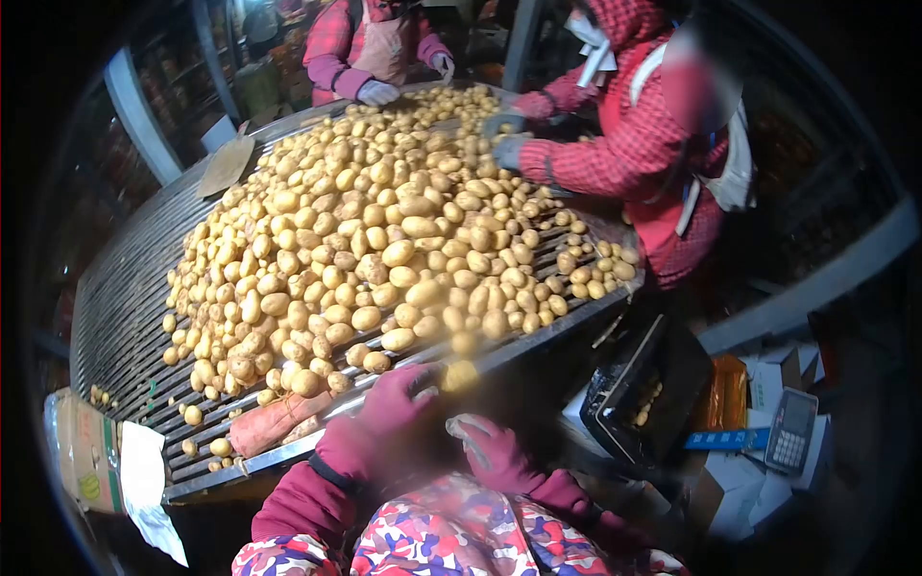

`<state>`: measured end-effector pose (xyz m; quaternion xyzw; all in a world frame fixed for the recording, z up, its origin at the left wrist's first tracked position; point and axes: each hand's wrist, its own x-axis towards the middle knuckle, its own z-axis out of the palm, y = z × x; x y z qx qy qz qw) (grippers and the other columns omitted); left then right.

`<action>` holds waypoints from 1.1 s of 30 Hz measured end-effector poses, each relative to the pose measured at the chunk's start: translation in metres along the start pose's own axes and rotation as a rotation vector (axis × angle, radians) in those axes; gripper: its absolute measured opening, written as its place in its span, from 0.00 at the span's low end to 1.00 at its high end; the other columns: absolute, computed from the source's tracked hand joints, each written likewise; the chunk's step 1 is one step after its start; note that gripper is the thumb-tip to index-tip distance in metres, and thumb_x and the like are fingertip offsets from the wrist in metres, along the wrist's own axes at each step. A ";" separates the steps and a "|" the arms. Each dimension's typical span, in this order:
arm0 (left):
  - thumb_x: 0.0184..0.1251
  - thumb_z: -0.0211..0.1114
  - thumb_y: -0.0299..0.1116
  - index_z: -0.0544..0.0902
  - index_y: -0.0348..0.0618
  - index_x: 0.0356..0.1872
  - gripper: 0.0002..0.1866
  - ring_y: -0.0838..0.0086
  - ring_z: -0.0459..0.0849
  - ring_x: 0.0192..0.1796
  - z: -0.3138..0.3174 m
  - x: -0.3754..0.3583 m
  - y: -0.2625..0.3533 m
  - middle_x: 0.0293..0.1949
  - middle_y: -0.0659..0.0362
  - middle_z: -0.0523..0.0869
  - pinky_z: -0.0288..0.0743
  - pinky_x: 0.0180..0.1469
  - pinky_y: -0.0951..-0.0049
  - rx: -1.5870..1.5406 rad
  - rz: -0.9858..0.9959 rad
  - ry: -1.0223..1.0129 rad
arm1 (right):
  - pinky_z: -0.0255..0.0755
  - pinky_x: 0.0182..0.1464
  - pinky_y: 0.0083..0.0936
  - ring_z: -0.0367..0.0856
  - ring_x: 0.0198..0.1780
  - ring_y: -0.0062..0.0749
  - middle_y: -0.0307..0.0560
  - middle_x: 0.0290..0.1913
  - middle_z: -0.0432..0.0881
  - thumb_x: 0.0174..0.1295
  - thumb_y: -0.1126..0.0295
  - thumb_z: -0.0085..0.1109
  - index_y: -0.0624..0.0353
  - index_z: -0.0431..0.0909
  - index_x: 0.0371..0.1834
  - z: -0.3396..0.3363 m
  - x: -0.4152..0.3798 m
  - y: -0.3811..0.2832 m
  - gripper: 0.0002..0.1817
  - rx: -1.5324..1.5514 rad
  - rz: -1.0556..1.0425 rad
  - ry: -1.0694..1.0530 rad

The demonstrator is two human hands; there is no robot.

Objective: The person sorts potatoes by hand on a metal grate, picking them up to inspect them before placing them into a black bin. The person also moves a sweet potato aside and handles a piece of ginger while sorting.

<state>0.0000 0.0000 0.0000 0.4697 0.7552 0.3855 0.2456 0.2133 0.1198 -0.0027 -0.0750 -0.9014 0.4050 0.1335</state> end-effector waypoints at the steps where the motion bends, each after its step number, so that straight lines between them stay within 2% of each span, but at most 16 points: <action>1: 0.63 0.68 0.32 0.81 0.45 0.61 0.23 0.57 0.84 0.57 0.004 -0.006 0.005 0.56 0.49 0.85 0.76 0.62 0.62 -0.030 -0.006 0.029 | 0.81 0.53 0.41 0.83 0.55 0.59 0.61 0.61 0.77 0.58 0.77 0.61 0.57 0.75 0.63 -0.001 0.002 0.002 0.26 0.008 -0.055 0.013; 5: 0.63 0.67 0.29 0.84 0.42 0.56 0.19 0.59 0.87 0.53 -0.004 0.010 0.004 0.52 0.50 0.88 0.78 0.59 0.64 -0.104 -0.052 0.047 | 0.81 0.49 0.43 0.84 0.50 0.58 0.57 0.58 0.80 0.57 0.78 0.61 0.58 0.78 0.60 -0.004 0.052 0.025 0.24 0.080 -0.093 0.061; 6: 0.63 0.66 0.29 0.84 0.41 0.55 0.18 0.60 0.87 0.52 -0.005 0.015 0.008 0.51 0.50 0.88 0.79 0.58 0.64 -0.180 -0.141 0.051 | 0.81 0.49 0.43 0.84 0.50 0.58 0.57 0.58 0.80 0.57 0.78 0.61 0.58 0.78 0.60 -0.012 0.066 0.036 0.24 0.081 -0.111 0.054; 8: 0.63 0.65 0.29 0.84 0.41 0.54 0.17 0.60 0.87 0.52 -0.007 0.020 0.008 0.50 0.50 0.88 0.79 0.57 0.64 -0.151 -0.154 0.068 | 0.79 0.53 0.44 0.83 0.52 0.56 0.54 0.59 0.79 0.58 0.73 0.61 0.56 0.78 0.60 -0.018 0.084 0.051 0.23 0.009 -0.121 0.060; 9: 0.63 0.65 0.29 0.85 0.41 0.54 0.17 0.59 0.87 0.51 -0.006 0.020 0.008 0.50 0.50 0.88 0.79 0.57 0.64 -0.147 -0.170 0.083 | 0.79 0.52 0.43 0.83 0.50 0.55 0.53 0.57 0.80 0.58 0.74 0.62 0.55 0.79 0.59 -0.023 0.093 0.061 0.23 -0.034 -0.177 0.108; 11: 0.63 0.65 0.29 0.84 0.44 0.55 0.18 0.56 0.86 0.52 -0.004 0.017 0.010 0.50 0.49 0.88 0.79 0.57 0.61 -0.104 -0.197 0.101 | 0.80 0.50 0.43 0.83 0.49 0.54 0.55 0.57 0.80 0.58 0.75 0.62 0.56 0.78 0.59 -0.034 0.109 0.075 0.23 -0.030 -0.109 0.019; 13: 0.62 0.65 0.28 0.84 0.47 0.56 0.19 0.53 0.85 0.52 -0.004 0.018 0.012 0.50 0.49 0.87 0.79 0.57 0.58 -0.062 -0.218 0.113 | 0.79 0.48 0.44 0.84 0.46 0.56 0.57 0.55 0.80 0.58 0.76 0.62 0.60 0.78 0.59 -0.033 0.131 0.085 0.23 0.103 -0.216 0.107; 15: 0.63 0.66 0.33 0.84 0.46 0.55 0.19 0.53 0.86 0.47 -0.002 0.018 0.014 0.46 0.51 0.88 0.81 0.51 0.58 0.075 -0.191 0.141 | 0.79 0.48 0.43 0.84 0.46 0.55 0.57 0.53 0.81 0.58 0.75 0.62 0.60 0.78 0.59 -0.028 0.146 0.104 0.22 0.073 -0.171 -0.019; 17: 0.65 0.65 0.39 0.82 0.48 0.60 0.22 0.53 0.85 0.47 -0.008 0.022 0.015 0.47 0.51 0.86 0.79 0.51 0.57 0.125 -0.145 0.149 | 0.79 0.48 0.42 0.84 0.47 0.53 0.55 0.51 0.83 0.59 0.73 0.62 0.58 0.79 0.58 -0.030 0.161 0.107 0.21 -0.012 -0.186 -0.080; 19: 0.65 0.65 0.39 0.81 0.49 0.60 0.22 0.52 0.84 0.49 0.005 0.018 0.011 0.48 0.51 0.85 0.79 0.52 0.56 0.144 -0.163 0.207 | 0.79 0.46 0.41 0.85 0.45 0.49 0.49 0.48 0.85 0.60 0.71 0.62 0.49 0.81 0.56 -0.040 0.170 0.099 0.19 -0.022 -0.144 -0.066; 21: 0.65 0.65 0.40 0.80 0.49 0.60 0.22 0.53 0.84 0.50 0.005 0.016 0.014 0.47 0.52 0.84 0.78 0.52 0.56 0.152 -0.203 0.206 | 0.79 0.44 0.41 0.85 0.44 0.47 0.45 0.46 0.85 0.61 0.70 0.61 0.46 0.82 0.55 -0.038 0.177 0.099 0.18 -0.032 -0.105 -0.165; 25: 0.65 0.65 0.38 0.79 0.50 0.59 0.21 0.55 0.83 0.51 0.003 0.016 0.017 0.49 0.53 0.84 0.77 0.53 0.56 0.167 -0.168 0.239 | 0.79 0.43 0.41 0.84 0.43 0.48 0.45 0.44 0.85 0.61 0.70 0.60 0.45 0.83 0.52 -0.025 0.187 0.106 0.16 -0.091 -0.150 -0.186; 27: 0.63 0.66 0.39 0.78 0.51 0.60 0.23 0.56 0.82 0.53 0.008 0.012 0.011 0.50 0.53 0.83 0.76 0.55 0.55 0.131 -0.154 0.230 | 0.79 0.44 0.41 0.84 0.44 0.49 0.46 0.44 0.84 0.62 0.70 0.60 0.47 0.83 0.53 -0.022 0.186 0.109 0.16 -0.115 -0.118 -0.201; 30: 0.58 0.67 0.36 0.78 0.50 0.60 0.25 0.55 0.82 0.52 -0.002 0.001 0.007 0.50 0.54 0.83 0.75 0.54 0.55 0.091 -0.073 0.338 | 0.79 0.47 0.39 0.85 0.46 0.48 0.48 0.46 0.85 0.61 0.73 0.58 0.52 0.82 0.55 -0.028 0.185 0.103 0.17 -0.115 -0.112 -0.231; 32: 0.51 0.67 0.31 0.77 0.46 0.59 0.29 0.54 0.81 0.52 -0.034 -0.017 0.016 0.49 0.53 0.82 0.75 0.54 0.56 0.335 -0.077 0.329 | 0.79 0.48 0.38 0.85 0.47 0.47 0.49 0.47 0.85 0.61 0.74 0.57 0.54 0.82 0.55 -0.027 0.189 0.101 0.18 -0.112 -0.145 -0.223; 33: 0.49 0.67 0.30 0.77 0.45 0.57 0.28 0.54 0.81 0.51 -0.049 -0.030 0.018 0.47 0.52 0.82 0.75 0.53 0.56 0.398 -0.132 0.404 | 0.79 0.49 0.38 0.85 0.47 0.47 0.50 0.47 0.85 0.61 0.75 0.57 0.56 0.82 0.55 -0.027 0.190 0.100 0.17 -0.098 -0.132 -0.224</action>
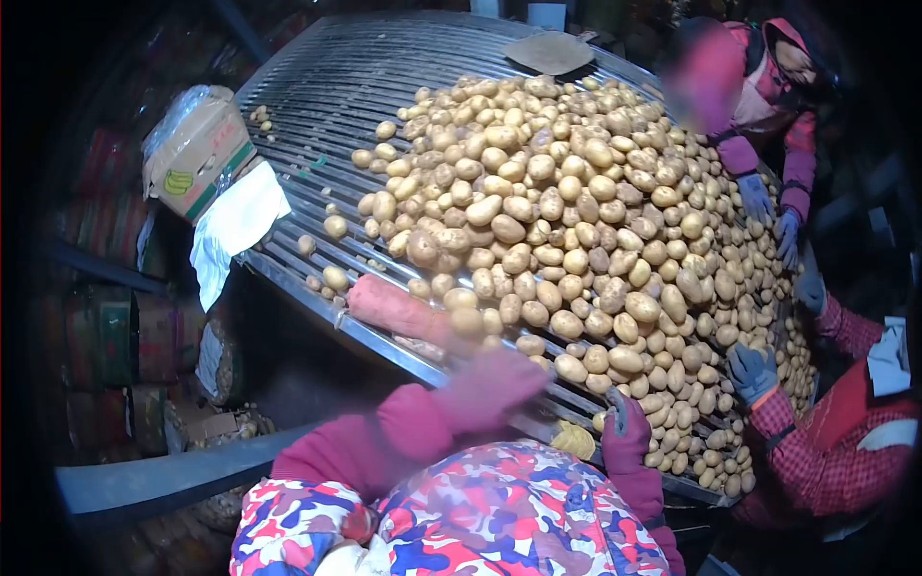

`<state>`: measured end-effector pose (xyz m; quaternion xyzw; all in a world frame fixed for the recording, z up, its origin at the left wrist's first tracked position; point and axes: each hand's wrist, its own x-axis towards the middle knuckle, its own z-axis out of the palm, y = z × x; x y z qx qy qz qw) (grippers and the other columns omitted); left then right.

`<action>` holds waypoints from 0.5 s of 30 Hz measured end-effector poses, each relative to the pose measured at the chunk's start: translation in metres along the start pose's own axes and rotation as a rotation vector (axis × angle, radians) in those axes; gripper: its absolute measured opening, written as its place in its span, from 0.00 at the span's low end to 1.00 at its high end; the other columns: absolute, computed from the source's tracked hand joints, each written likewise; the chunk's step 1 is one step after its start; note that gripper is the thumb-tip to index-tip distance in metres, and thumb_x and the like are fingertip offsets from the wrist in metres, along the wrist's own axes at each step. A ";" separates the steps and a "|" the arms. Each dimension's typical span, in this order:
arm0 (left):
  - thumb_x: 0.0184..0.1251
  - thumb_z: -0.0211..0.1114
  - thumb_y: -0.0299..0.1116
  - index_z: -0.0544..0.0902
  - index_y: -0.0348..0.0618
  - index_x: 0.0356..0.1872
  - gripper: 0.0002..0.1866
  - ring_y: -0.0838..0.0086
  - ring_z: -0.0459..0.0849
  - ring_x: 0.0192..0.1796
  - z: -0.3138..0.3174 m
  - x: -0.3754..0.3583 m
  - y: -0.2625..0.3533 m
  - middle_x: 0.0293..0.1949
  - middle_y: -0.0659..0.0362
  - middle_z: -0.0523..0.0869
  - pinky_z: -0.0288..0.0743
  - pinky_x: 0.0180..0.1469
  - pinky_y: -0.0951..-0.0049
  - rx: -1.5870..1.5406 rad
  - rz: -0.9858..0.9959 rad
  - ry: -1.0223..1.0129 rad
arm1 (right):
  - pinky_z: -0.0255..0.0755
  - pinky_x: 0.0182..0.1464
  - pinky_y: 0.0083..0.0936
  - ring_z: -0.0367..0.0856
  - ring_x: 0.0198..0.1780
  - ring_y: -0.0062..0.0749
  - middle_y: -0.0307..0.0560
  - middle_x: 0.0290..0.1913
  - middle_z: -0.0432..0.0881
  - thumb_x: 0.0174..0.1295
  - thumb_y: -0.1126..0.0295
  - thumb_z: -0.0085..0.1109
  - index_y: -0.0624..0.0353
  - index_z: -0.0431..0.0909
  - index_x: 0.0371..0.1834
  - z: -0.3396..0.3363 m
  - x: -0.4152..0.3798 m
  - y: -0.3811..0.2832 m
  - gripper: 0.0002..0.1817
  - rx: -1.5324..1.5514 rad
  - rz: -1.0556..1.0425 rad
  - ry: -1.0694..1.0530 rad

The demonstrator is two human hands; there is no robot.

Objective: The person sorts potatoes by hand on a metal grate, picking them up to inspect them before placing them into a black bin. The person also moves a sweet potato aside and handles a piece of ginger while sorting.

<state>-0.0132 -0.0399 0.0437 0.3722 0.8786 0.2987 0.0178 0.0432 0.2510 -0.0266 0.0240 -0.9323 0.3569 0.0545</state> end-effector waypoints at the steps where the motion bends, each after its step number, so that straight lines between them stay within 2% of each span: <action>1: 0.47 0.67 0.29 0.77 0.43 0.55 0.28 0.53 0.81 0.50 -0.016 -0.008 -0.009 0.46 0.52 0.82 0.74 0.51 0.57 0.069 -0.059 0.065 | 0.79 0.50 0.38 0.85 0.47 0.48 0.52 0.47 0.85 0.62 0.75 0.57 0.57 0.82 0.55 0.000 -0.001 -0.001 0.17 0.017 0.013 -0.004; 2: 0.48 0.66 0.28 0.77 0.42 0.49 0.22 0.53 0.80 0.46 -0.027 -0.013 -0.023 0.42 0.53 0.80 0.73 0.48 0.56 0.213 -0.197 0.004 | 0.79 0.50 0.38 0.85 0.47 0.48 0.53 0.46 0.85 0.62 0.76 0.56 0.59 0.81 0.54 0.001 -0.001 -0.001 0.17 0.035 0.030 0.000; 3: 0.49 0.66 0.29 0.77 0.43 0.45 0.19 0.54 0.79 0.43 -0.056 -0.007 -0.023 0.39 0.54 0.79 0.71 0.46 0.55 0.246 -0.464 -0.217 | 0.79 0.50 0.38 0.85 0.47 0.49 0.54 0.46 0.85 0.62 0.76 0.57 0.60 0.81 0.54 0.002 -0.001 0.000 0.16 0.007 0.001 0.010; 4: 0.49 0.67 0.29 0.77 0.43 0.45 0.19 0.55 0.78 0.45 -0.086 -0.001 -0.017 0.39 0.54 0.78 0.71 0.49 0.56 0.291 -0.603 -0.279 | 0.79 0.50 0.38 0.85 0.47 0.49 0.54 0.46 0.85 0.62 0.76 0.57 0.60 0.81 0.54 0.002 -0.001 -0.001 0.16 0.002 0.001 0.014; 5: 0.50 0.67 0.30 0.77 0.43 0.48 0.21 0.55 0.78 0.50 -0.089 -0.011 -0.035 0.42 0.54 0.79 0.70 0.55 0.57 0.352 -0.754 -0.310 | 0.79 0.51 0.37 0.85 0.48 0.48 0.55 0.46 0.85 0.61 0.77 0.57 0.62 0.81 0.54 0.002 0.001 -0.003 0.17 -0.018 0.019 0.010; 6: 0.52 0.66 0.31 0.78 0.44 0.52 0.23 0.56 0.77 0.53 -0.083 -0.031 -0.058 0.45 0.54 0.79 0.68 0.60 0.57 0.539 -0.648 -0.174 | 0.79 0.52 0.36 0.85 0.49 0.48 0.55 0.47 0.85 0.61 0.77 0.57 0.63 0.81 0.55 0.001 0.001 -0.006 0.18 -0.038 0.039 0.002; 8: 0.51 0.66 0.31 0.79 0.48 0.52 0.23 0.58 0.78 0.54 -0.075 -0.061 -0.091 0.45 0.56 0.80 0.67 0.61 0.57 0.582 -0.501 -0.074 | 0.79 0.51 0.36 0.85 0.48 0.48 0.55 0.47 0.85 0.61 0.77 0.57 0.62 0.81 0.54 0.000 0.000 -0.009 0.17 -0.060 0.026 0.021; 9: 0.51 0.66 0.31 0.79 0.48 0.52 0.23 0.58 0.78 0.54 -0.080 -0.066 -0.102 0.45 0.56 0.80 0.67 0.61 0.57 0.576 -0.499 -0.074 | 0.80 0.50 0.37 0.86 0.47 0.49 0.55 0.46 0.85 0.62 0.77 0.57 0.61 0.81 0.54 0.000 0.000 -0.011 0.16 -0.077 0.009 0.043; 11: 0.50 0.66 0.30 0.81 0.51 0.49 0.21 0.59 0.78 0.54 -0.091 -0.073 -0.126 0.44 0.57 0.80 0.68 0.61 0.57 0.467 -0.385 -0.222 | 0.80 0.50 0.37 0.86 0.47 0.49 0.55 0.46 0.85 0.62 0.77 0.57 0.62 0.81 0.54 0.002 -0.002 -0.010 0.17 -0.076 0.000 0.053; 14: 0.48 0.67 0.31 0.84 0.56 0.32 0.09 0.63 0.79 0.51 -0.103 -0.086 -0.150 0.37 0.60 0.82 0.67 0.58 0.61 0.439 -0.359 -0.078 | 0.80 0.50 0.37 0.86 0.47 0.48 0.56 0.47 0.84 0.62 0.77 0.57 0.62 0.81 0.54 0.004 -0.005 -0.003 0.17 -0.075 0.006 0.077; 15: 0.47 0.67 0.31 0.84 0.52 0.31 0.08 0.60 0.80 0.49 -0.107 -0.090 -0.153 0.36 0.59 0.82 0.70 0.54 0.60 0.442 -0.329 -0.012 | 0.80 0.50 0.37 0.85 0.47 0.49 0.56 0.47 0.84 0.62 0.77 0.57 0.62 0.81 0.54 0.004 -0.005 -0.004 0.16 -0.077 0.035 0.065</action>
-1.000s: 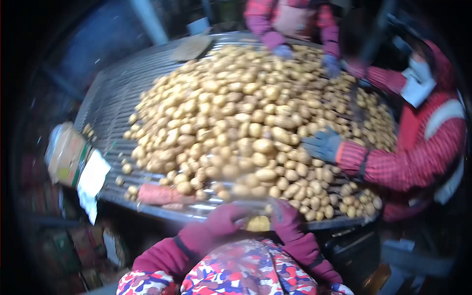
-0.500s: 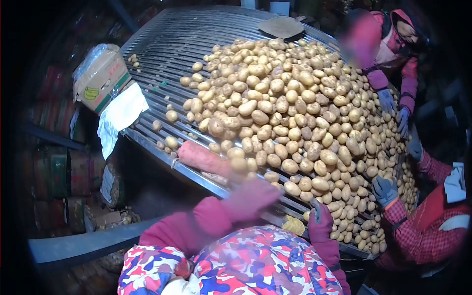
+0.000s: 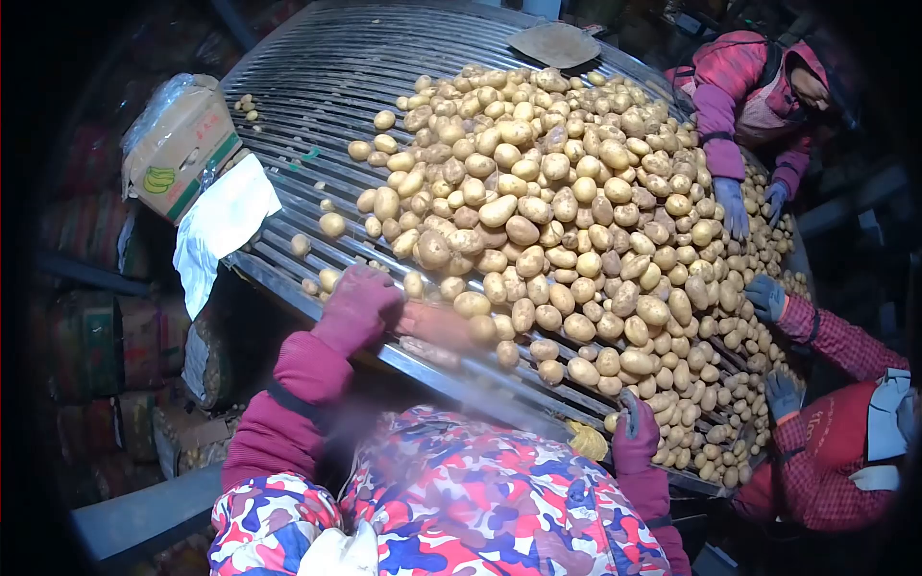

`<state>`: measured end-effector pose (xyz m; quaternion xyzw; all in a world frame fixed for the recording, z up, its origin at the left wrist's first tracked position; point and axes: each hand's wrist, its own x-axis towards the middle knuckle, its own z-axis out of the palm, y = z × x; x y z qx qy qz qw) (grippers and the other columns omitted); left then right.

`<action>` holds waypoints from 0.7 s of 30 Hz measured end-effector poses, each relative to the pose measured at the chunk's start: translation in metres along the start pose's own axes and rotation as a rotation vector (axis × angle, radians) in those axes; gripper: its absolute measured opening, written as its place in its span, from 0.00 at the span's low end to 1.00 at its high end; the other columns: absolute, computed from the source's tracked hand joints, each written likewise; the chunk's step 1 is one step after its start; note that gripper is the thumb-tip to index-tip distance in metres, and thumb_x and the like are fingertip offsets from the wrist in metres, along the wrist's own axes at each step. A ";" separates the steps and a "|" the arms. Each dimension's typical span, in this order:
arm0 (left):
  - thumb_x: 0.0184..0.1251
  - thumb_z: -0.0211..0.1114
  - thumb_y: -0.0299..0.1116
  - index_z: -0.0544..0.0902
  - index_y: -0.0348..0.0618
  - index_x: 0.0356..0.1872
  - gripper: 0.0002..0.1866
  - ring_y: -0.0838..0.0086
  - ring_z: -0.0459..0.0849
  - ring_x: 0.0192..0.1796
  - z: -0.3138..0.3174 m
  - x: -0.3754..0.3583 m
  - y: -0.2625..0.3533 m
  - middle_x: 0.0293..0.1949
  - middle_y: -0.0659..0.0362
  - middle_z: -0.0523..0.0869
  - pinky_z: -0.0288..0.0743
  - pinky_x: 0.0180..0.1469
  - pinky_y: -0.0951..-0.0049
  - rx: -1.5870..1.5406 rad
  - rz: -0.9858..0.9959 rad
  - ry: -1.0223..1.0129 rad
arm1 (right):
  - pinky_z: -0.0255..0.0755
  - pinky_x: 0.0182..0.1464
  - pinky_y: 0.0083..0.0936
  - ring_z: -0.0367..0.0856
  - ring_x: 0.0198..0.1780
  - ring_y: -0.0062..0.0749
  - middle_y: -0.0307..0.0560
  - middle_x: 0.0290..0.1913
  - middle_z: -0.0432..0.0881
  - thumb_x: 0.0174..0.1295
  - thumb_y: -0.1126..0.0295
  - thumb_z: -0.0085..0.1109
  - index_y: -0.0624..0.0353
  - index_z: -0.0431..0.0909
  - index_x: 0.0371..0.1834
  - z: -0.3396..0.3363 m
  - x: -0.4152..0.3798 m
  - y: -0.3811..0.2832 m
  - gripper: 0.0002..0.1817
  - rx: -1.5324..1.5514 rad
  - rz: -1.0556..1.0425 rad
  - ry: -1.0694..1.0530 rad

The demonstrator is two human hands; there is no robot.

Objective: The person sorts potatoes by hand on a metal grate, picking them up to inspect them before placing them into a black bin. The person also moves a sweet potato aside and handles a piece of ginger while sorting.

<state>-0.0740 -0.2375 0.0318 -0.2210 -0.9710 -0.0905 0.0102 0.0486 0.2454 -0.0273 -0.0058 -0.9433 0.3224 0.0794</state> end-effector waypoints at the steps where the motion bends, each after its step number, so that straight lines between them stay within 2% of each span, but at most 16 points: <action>1: 0.47 0.67 0.31 0.84 0.52 0.31 0.08 0.60 0.80 0.49 0.000 0.001 -0.003 0.36 0.59 0.82 0.70 0.54 0.60 -0.003 0.006 0.003 | 0.80 0.51 0.37 0.85 0.48 0.49 0.56 0.47 0.84 0.62 0.78 0.57 0.62 0.81 0.54 0.000 0.000 -0.001 0.16 -0.003 0.028 -0.010; 3: 0.49 0.68 0.29 0.84 0.49 0.33 0.08 0.57 0.81 0.51 -0.001 0.009 -0.003 0.40 0.59 0.84 0.73 0.54 0.56 -0.141 -0.102 -0.002 | 0.79 0.51 0.37 0.85 0.49 0.49 0.55 0.47 0.85 0.62 0.77 0.56 0.60 0.82 0.54 0.003 0.000 -0.001 0.16 -0.051 0.010 0.002; 4: 0.51 0.70 0.29 0.85 0.47 0.38 0.11 0.55 0.81 0.54 -0.001 0.016 0.000 0.47 0.56 0.85 0.75 0.57 0.56 -0.233 -0.070 0.180 | 0.79 0.52 0.37 0.85 0.49 0.49 0.54 0.47 0.85 0.63 0.76 0.56 0.59 0.82 0.54 0.003 0.000 0.001 0.16 -0.098 -0.011 0.006; 5: 0.53 0.73 0.30 0.83 0.45 0.47 0.17 0.54 0.80 0.60 -0.001 0.025 0.003 0.56 0.52 0.83 0.74 0.63 0.59 -0.264 -0.126 0.252 | 0.79 0.52 0.37 0.85 0.49 0.49 0.54 0.47 0.85 0.63 0.76 0.56 0.59 0.82 0.54 0.003 -0.001 0.001 0.16 -0.112 -0.003 0.020; 7: 0.54 0.74 0.34 0.80 0.42 0.54 0.25 0.53 0.78 0.62 0.011 0.050 0.002 0.60 0.48 0.80 0.73 0.64 0.59 -0.256 -0.111 0.363 | 0.78 0.55 0.37 0.84 0.51 0.51 0.56 0.50 0.84 0.59 0.76 0.59 0.62 0.79 0.57 0.002 -0.001 0.001 0.20 -0.106 0.006 -0.014; 8: 0.53 0.75 0.40 0.78 0.39 0.56 0.30 0.52 0.76 0.65 0.010 0.067 0.014 0.63 0.47 0.78 0.72 0.65 0.58 -0.382 -0.213 0.330 | 0.78 0.54 0.39 0.84 0.50 0.52 0.56 0.50 0.84 0.59 0.76 0.60 0.61 0.79 0.57 0.003 0.000 0.001 0.20 -0.103 -0.012 -0.008; 9: 0.50 0.76 0.45 0.77 0.39 0.55 0.32 0.52 0.77 0.63 0.008 0.082 0.029 0.58 0.48 0.80 0.74 0.62 0.57 -0.574 -0.308 0.286 | 0.78 0.54 0.39 0.84 0.50 0.52 0.56 0.50 0.84 0.59 0.76 0.60 0.61 0.79 0.57 0.003 -0.001 0.001 0.20 -0.118 -0.007 0.001; 11: 0.49 0.75 0.46 0.77 0.41 0.53 0.31 0.52 0.79 0.56 0.017 0.099 0.050 0.52 0.48 0.81 0.75 0.58 0.56 -0.285 -0.162 0.293 | 0.78 0.53 0.40 0.84 0.49 0.52 0.56 0.49 0.84 0.59 0.76 0.60 0.60 0.79 0.57 0.003 -0.001 0.002 0.20 -0.153 0.012 -0.029; 12: 0.50 0.74 0.46 0.77 0.44 0.51 0.29 0.53 0.80 0.52 0.019 0.107 0.058 0.47 0.50 0.80 0.76 0.54 0.55 -0.275 -0.068 0.265 | 0.78 0.52 0.40 0.84 0.49 0.53 0.56 0.47 0.84 0.59 0.76 0.60 0.61 0.79 0.56 0.003 0.000 0.001 0.20 -0.161 0.033 -0.039; 13: 0.51 0.73 0.45 0.77 0.46 0.51 0.27 0.53 0.79 0.53 0.018 0.110 0.076 0.45 0.50 0.80 0.76 0.53 0.55 -0.567 -0.116 0.134 | 0.78 0.51 0.40 0.84 0.48 0.53 0.56 0.47 0.84 0.59 0.76 0.59 0.60 0.80 0.56 0.003 -0.001 0.002 0.19 -0.176 0.023 -0.037; 15: 0.52 0.72 0.44 0.77 0.47 0.50 0.25 0.54 0.78 0.53 0.008 0.112 0.127 0.44 0.52 0.79 0.77 0.51 0.54 -0.483 -0.036 -0.152 | 0.76 0.53 0.43 0.81 0.51 0.51 0.52 0.49 0.83 0.64 0.69 0.56 0.53 0.79 0.56 0.003 -0.001 0.001 0.17 -0.120 0.059 -0.043; 17: 0.54 0.70 0.42 0.77 0.49 0.51 0.24 0.52 0.78 0.51 0.032 0.104 0.161 0.46 0.52 0.78 0.78 0.50 0.51 -0.321 0.131 0.045 | 0.76 0.52 0.43 0.81 0.51 0.51 0.52 0.49 0.83 0.64 0.69 0.56 0.54 0.79 0.56 0.004 0.001 -0.001 0.17 -0.106 0.060 -0.044; 18: 0.51 0.75 0.46 0.72 0.48 0.65 0.38 0.51 0.73 0.61 0.029 0.108 0.169 0.65 0.51 0.71 0.76 0.58 0.52 -0.273 0.102 -0.200 | 0.76 0.52 0.43 0.81 0.51 0.52 0.53 0.48 0.83 0.64 0.70 0.55 0.54 0.79 0.56 0.002 0.001 0.000 0.17 -0.088 0.056 -0.053; 19: 0.51 0.75 0.46 0.72 0.48 0.65 0.38 0.51 0.73 0.61 0.025 0.111 0.178 0.65 0.51 0.71 0.76 0.58 0.52 -0.277 0.117 -0.192 | 0.76 0.52 0.42 0.81 0.51 0.51 0.52 0.48 0.83 0.64 0.71 0.55 0.53 0.78 0.57 0.003 0.000 0.003 0.18 -0.114 0.081 -0.104; 21: 0.51 0.74 0.45 0.71 0.48 0.65 0.38 0.51 0.73 0.62 0.017 0.110 0.199 0.64 0.51 0.72 0.76 0.57 0.51 -0.238 0.210 -0.318 | 0.76 0.52 0.41 0.82 0.50 0.49 0.51 0.49 0.83 0.64 0.71 0.56 0.52 0.78 0.59 0.006 -0.003 0.009 0.19 -0.097 0.044 -0.078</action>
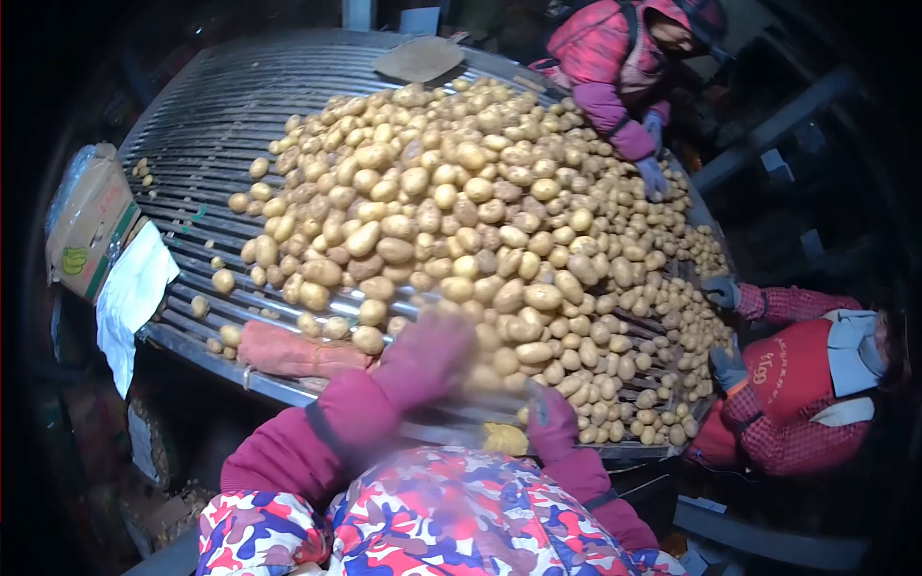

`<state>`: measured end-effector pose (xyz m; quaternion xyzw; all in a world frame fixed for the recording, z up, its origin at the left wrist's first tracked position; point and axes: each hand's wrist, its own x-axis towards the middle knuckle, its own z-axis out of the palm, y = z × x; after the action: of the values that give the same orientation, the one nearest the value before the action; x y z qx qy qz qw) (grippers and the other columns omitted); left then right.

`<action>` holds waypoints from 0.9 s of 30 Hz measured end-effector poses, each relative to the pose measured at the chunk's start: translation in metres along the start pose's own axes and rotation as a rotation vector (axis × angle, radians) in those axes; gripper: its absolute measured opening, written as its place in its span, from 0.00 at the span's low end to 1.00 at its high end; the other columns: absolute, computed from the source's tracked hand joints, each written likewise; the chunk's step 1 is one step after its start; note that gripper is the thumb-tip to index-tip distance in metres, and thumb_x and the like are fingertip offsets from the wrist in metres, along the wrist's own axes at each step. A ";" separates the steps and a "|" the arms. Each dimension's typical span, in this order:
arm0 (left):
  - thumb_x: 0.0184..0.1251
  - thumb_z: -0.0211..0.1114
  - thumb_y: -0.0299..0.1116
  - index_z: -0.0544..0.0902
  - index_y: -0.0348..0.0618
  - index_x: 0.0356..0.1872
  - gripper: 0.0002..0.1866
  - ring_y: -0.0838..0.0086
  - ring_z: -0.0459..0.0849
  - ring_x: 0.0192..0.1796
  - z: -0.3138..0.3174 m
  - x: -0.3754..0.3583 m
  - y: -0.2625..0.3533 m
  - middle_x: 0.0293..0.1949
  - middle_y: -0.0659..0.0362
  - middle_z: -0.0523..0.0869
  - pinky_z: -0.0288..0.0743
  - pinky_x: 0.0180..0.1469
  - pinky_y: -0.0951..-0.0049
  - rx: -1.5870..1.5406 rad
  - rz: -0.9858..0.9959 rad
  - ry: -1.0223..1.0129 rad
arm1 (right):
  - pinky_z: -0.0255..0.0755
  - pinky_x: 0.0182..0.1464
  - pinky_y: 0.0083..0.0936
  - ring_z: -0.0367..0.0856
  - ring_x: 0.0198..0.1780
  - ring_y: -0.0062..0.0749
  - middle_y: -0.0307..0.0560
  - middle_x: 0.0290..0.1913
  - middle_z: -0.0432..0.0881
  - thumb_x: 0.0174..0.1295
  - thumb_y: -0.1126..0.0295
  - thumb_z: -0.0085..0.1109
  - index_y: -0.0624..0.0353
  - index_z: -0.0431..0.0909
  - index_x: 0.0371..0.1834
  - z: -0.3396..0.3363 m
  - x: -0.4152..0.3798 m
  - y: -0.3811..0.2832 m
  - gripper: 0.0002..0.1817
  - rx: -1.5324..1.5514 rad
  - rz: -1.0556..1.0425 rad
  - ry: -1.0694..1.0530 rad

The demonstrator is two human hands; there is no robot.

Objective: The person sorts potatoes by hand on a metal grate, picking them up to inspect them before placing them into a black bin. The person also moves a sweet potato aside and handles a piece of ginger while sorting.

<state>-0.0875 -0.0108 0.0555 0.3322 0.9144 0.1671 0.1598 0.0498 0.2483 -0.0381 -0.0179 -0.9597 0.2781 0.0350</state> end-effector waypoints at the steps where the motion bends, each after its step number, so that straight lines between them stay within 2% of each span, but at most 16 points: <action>1: 0.53 0.73 0.45 0.71 0.47 0.65 0.38 0.52 0.72 0.63 0.017 -0.002 0.003 0.62 0.52 0.73 0.75 0.56 0.49 -0.002 0.137 0.116 | 0.76 0.53 0.40 0.82 0.51 0.48 0.50 0.49 0.83 0.64 0.71 0.56 0.51 0.78 0.59 -0.001 0.002 -0.001 0.19 0.026 -0.023 0.001; 2: 0.54 0.72 0.46 0.71 0.47 0.65 0.36 0.53 0.71 0.64 0.031 -0.007 0.007 0.61 0.52 0.74 0.74 0.56 0.48 0.097 0.212 0.177 | 0.76 0.53 0.40 0.82 0.51 0.49 0.51 0.49 0.83 0.64 0.71 0.56 0.52 0.77 0.60 -0.004 0.007 0.000 0.20 -0.012 0.039 -0.142; 5: 0.56 0.71 0.45 0.72 0.48 0.65 0.35 0.54 0.71 0.66 0.024 0.002 0.037 0.61 0.53 0.75 0.73 0.58 0.50 0.092 0.214 0.069 | 0.77 0.53 0.40 0.82 0.51 0.50 0.52 0.50 0.83 0.63 0.70 0.58 0.53 0.77 0.60 -0.010 0.006 -0.006 0.20 -0.017 0.041 -0.126; 7: 0.58 0.70 0.42 0.75 0.46 0.62 0.30 0.54 0.74 0.63 0.023 0.010 0.052 0.58 0.53 0.78 0.72 0.61 0.53 -0.128 0.230 0.222 | 0.77 0.53 0.41 0.83 0.50 0.50 0.52 0.50 0.83 0.60 0.69 0.61 0.55 0.77 0.60 -0.002 0.003 0.007 0.22 0.120 -0.067 -0.034; 10: 0.59 0.71 0.40 0.79 0.45 0.59 0.26 0.53 0.78 0.59 0.032 0.029 0.075 0.54 0.51 0.81 0.73 0.61 0.55 -0.396 0.345 0.289 | 0.77 0.53 0.40 0.83 0.50 0.49 0.52 0.51 0.83 0.60 0.69 0.62 0.55 0.77 0.60 0.011 0.002 0.029 0.22 0.122 -0.071 -0.102; 11: 0.63 0.69 0.36 0.81 0.43 0.59 0.23 0.61 0.84 0.53 0.035 0.034 0.083 0.52 0.54 0.85 0.76 0.59 0.63 -0.528 0.395 0.331 | 0.78 0.52 0.39 0.84 0.50 0.49 0.52 0.51 0.83 0.60 0.69 0.62 0.55 0.77 0.60 0.025 0.005 0.040 0.22 0.045 -0.042 -0.177; 12: 0.63 0.69 0.36 0.81 0.43 0.59 0.23 0.61 0.84 0.53 0.042 0.039 0.089 0.52 0.54 0.85 0.76 0.59 0.63 -0.530 0.404 0.337 | 0.78 0.52 0.39 0.84 0.50 0.49 0.52 0.51 0.83 0.60 0.69 0.62 0.56 0.77 0.59 0.039 0.007 0.051 0.22 -0.041 -0.016 -0.246; 14: 0.68 0.65 0.32 0.81 0.41 0.61 0.21 0.72 0.84 0.52 0.058 0.051 0.096 0.53 0.58 0.86 0.77 0.57 0.69 -1.209 0.248 0.034 | 0.78 0.52 0.38 0.84 0.50 0.49 0.52 0.51 0.84 0.60 0.68 0.63 0.56 0.78 0.59 0.064 0.016 0.085 0.22 -0.283 0.037 -0.431; 15: 0.71 0.61 0.30 0.80 0.38 0.61 0.19 0.81 0.82 0.52 0.066 0.056 0.096 0.53 0.61 0.86 0.76 0.56 0.76 -1.325 0.235 0.025 | 0.78 0.52 0.38 0.84 0.50 0.48 0.52 0.51 0.84 0.60 0.68 0.63 0.56 0.78 0.59 0.064 0.020 0.094 0.22 -0.362 0.054 -0.491; 16: 0.71 0.61 0.30 0.80 0.38 0.61 0.19 0.81 0.82 0.52 0.064 0.058 0.094 0.53 0.61 0.86 0.76 0.56 0.76 -1.329 0.246 0.023 | 0.78 0.52 0.38 0.84 0.50 0.48 0.52 0.51 0.84 0.60 0.68 0.63 0.56 0.78 0.59 0.040 0.021 0.089 0.22 -0.370 0.061 -0.487; 18: 0.72 0.61 0.31 0.81 0.35 0.59 0.18 0.80 0.82 0.52 0.053 0.059 0.092 0.51 0.60 0.87 0.77 0.55 0.77 -1.661 0.194 -0.067 | 0.79 0.52 0.34 0.85 0.51 0.46 0.52 0.53 0.84 0.61 0.68 0.64 0.56 0.78 0.60 -0.047 0.028 0.042 0.22 0.059 0.243 -0.158; 19: 0.72 0.61 0.31 0.82 0.35 0.56 0.16 0.80 0.83 0.49 0.050 0.058 0.092 0.48 0.60 0.88 0.77 0.52 0.78 -1.744 0.060 -0.082 | 0.79 0.53 0.31 0.85 0.52 0.45 0.51 0.54 0.84 0.63 0.69 0.63 0.55 0.78 0.61 -0.063 0.033 0.030 0.21 0.207 0.142 0.023; 20: 0.72 0.61 0.31 0.82 0.35 0.56 0.16 0.80 0.83 0.49 0.054 0.061 0.088 0.48 0.60 0.88 0.77 0.52 0.78 -1.746 0.067 -0.092 | 0.79 0.54 0.32 0.85 0.52 0.45 0.52 0.54 0.84 0.64 0.70 0.62 0.55 0.77 0.63 -0.072 0.044 0.036 0.22 0.241 0.022 0.052; 22: 0.72 0.61 0.32 0.83 0.36 0.54 0.15 0.81 0.84 0.43 0.064 0.063 0.081 0.46 0.61 0.88 0.78 0.47 0.78 -1.515 0.159 0.006 | 0.80 0.54 0.32 0.85 0.53 0.47 0.54 0.55 0.83 0.65 0.70 0.62 0.57 0.77 0.63 -0.080 0.066 0.040 0.22 0.139 -0.075 0.118; 23: 0.72 0.61 0.35 0.83 0.37 0.55 0.16 0.82 0.83 0.39 0.063 0.064 0.078 0.44 0.61 0.88 0.77 0.41 0.80 -1.620 0.067 -0.096 | 0.80 0.54 0.32 0.85 0.53 0.47 0.54 0.55 0.83 0.65 0.70 0.62 0.57 0.77 0.63 -0.082 0.079 0.038 0.22 0.136 -0.069 0.124; 27: 0.74 0.61 0.39 0.82 0.39 0.56 0.18 0.83 0.83 0.38 0.052 0.062 0.077 0.43 0.62 0.88 0.76 0.37 0.81 -1.733 0.063 -0.196 | 0.77 0.58 0.38 0.82 0.56 0.51 0.56 0.57 0.81 0.66 0.72 0.58 0.55 0.78 0.62 -0.087 0.140 0.026 0.20 -0.001 -0.252 0.318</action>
<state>-0.0696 0.0962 0.0297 0.1318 0.4378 0.7788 0.4295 -0.0829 0.3245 0.0297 0.0584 -0.9369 0.2646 0.2207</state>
